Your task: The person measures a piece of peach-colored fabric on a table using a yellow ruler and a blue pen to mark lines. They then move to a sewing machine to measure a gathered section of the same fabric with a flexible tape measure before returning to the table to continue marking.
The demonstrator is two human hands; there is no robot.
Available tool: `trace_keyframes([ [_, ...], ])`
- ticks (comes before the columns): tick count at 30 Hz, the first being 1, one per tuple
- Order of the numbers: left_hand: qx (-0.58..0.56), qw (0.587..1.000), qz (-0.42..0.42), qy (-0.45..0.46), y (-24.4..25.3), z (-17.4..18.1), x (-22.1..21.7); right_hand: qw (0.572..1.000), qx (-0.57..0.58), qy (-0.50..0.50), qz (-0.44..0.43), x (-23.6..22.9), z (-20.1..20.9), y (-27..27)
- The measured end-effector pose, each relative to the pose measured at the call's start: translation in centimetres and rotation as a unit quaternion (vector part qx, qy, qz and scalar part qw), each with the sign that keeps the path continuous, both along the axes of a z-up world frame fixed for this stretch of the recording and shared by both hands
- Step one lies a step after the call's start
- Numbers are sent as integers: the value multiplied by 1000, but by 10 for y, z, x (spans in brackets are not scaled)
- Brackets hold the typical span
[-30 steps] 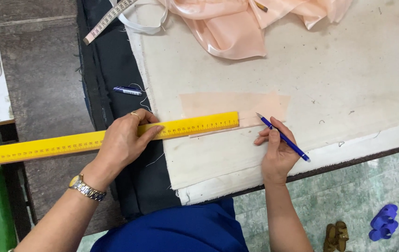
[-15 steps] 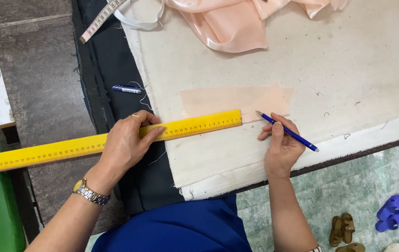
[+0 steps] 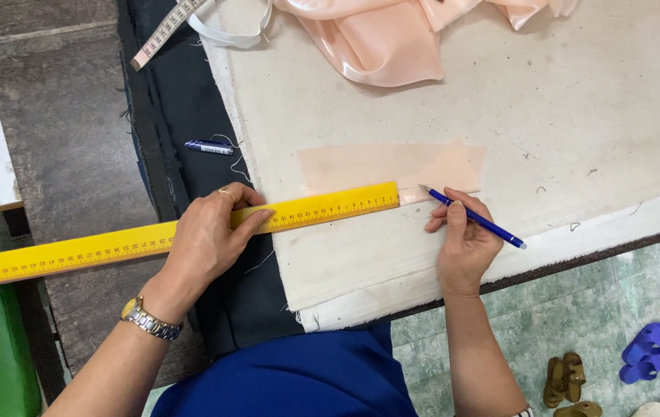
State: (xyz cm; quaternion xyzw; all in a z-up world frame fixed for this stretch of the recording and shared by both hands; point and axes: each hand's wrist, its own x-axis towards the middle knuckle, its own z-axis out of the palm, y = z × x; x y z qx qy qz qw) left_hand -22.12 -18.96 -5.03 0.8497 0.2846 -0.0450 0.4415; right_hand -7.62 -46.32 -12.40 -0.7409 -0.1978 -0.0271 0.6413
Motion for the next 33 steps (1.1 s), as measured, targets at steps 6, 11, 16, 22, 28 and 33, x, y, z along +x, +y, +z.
trace_keyframes([
  [6, 30, 1000, -6, 3, 1, -11, -4, 1000, -5, 6, 6, 0, 0, -1],
  [11, 54, 998, -15, 29, -2, -7, -3, 1000, 5, 17, 8, -1, -4, -1],
  [16, 79, 995, -23, 57, -3, -11, -3, 999, 6, 41, 13, -5, -2, 0],
  [22, 85, 991, -22, 102, -6, -4, 1, 998, -38, 21, 33, -4, 7, 4],
  [28, 91, 988, -28, 122, -4, -7, 1, 996, -74, 27, 43, -3, 16, 9],
  [33, 104, 976, -43, 186, -8, -7, 1, 992, -99, 19, 72, -7, 12, 4],
])
